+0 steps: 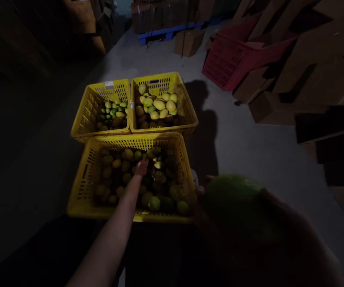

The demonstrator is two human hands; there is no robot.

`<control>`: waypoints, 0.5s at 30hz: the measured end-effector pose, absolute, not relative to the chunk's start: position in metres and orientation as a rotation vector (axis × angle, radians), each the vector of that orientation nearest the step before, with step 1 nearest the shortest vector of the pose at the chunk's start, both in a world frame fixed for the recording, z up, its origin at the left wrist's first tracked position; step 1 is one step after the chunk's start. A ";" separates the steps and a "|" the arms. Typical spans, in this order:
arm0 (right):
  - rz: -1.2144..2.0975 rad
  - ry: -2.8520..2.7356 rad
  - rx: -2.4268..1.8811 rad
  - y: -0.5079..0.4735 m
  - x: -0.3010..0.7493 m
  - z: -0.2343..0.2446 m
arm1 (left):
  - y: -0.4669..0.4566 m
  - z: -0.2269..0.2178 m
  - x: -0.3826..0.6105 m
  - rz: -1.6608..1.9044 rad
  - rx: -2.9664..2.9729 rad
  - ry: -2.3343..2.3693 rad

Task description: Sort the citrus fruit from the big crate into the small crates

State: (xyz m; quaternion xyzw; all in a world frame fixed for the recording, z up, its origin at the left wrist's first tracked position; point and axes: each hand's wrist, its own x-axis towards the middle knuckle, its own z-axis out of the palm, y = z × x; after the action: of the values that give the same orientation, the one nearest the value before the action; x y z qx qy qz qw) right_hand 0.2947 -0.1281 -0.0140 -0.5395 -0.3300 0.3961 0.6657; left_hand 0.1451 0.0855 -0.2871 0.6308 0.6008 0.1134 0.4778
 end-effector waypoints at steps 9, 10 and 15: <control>0.920 -0.511 -1.051 -0.105 0.283 0.007 | 0.082 -0.203 0.111 0.551 1.212 1.416; 1.085 -0.445 -0.991 -0.101 0.284 0.010 | 0.078 -0.183 0.107 0.596 1.166 1.377; 1.611 -0.131 -0.751 -0.091 0.275 0.026 | 0.041 -0.067 0.076 0.855 0.761 1.018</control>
State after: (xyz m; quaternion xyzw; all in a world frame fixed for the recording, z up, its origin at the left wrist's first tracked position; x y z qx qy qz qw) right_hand 0.2754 -0.0909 0.0263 -0.3279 -0.0570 0.7029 0.6286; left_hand 0.0761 0.0411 -0.0667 0.3443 0.4605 0.3871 0.7208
